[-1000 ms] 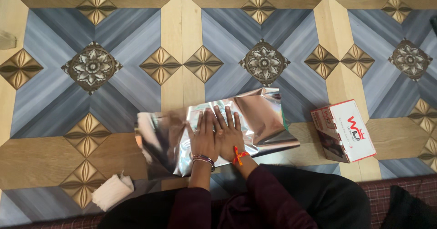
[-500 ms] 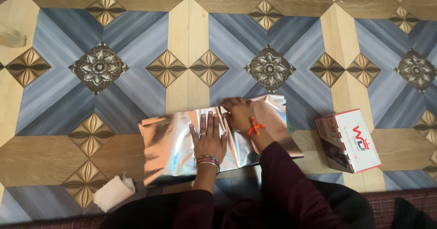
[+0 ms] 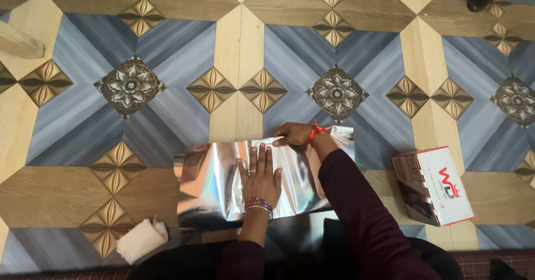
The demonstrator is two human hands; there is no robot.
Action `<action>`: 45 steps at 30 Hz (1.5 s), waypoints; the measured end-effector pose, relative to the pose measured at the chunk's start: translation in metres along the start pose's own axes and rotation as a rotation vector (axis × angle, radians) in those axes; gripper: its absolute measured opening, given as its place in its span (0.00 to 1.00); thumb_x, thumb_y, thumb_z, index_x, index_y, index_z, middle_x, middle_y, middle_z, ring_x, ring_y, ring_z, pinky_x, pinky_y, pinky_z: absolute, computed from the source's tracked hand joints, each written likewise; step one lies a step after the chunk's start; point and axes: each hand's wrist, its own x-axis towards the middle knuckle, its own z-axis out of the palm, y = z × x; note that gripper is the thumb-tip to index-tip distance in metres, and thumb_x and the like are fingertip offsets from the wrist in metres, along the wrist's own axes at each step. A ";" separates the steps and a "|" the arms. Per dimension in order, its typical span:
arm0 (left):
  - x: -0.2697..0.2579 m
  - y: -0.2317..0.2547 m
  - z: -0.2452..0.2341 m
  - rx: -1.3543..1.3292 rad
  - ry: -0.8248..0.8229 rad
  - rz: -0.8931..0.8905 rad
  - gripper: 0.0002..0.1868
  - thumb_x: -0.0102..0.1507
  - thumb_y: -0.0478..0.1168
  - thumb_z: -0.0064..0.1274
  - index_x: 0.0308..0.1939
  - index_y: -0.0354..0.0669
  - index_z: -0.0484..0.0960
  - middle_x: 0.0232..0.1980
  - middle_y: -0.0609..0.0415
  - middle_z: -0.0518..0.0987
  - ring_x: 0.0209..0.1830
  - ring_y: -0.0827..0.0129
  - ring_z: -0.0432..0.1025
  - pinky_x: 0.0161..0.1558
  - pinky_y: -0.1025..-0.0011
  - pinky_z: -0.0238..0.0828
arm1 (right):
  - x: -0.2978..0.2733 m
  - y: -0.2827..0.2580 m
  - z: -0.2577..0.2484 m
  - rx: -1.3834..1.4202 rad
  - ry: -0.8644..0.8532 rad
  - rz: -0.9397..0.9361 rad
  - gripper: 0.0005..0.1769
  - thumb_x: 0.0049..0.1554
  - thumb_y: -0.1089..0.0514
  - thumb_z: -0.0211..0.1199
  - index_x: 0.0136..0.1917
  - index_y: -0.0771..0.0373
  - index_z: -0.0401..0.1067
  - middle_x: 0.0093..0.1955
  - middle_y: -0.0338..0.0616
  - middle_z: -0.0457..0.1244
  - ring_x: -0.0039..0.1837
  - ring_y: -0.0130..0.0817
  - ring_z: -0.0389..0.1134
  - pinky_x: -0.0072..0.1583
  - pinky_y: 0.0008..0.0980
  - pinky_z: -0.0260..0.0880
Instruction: The person wraps a small hexagonal box using a green patterned cloth and a sheet of rose-gold metallic paper. They fold the paper around the box, smooth the edges, and secure the package with adhesive tape.
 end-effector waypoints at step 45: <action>0.014 0.048 0.048 -2.112 0.454 -0.489 0.24 0.65 0.36 0.65 0.60 0.39 0.69 0.52 0.50 0.74 0.51 0.61 0.70 0.49 0.62 0.71 | -0.168 -0.179 0.077 -0.762 1.182 -0.192 0.11 0.52 0.63 0.63 0.50 0.58 0.78 0.55 0.40 0.69 0.52 0.38 0.69 0.75 0.58 0.54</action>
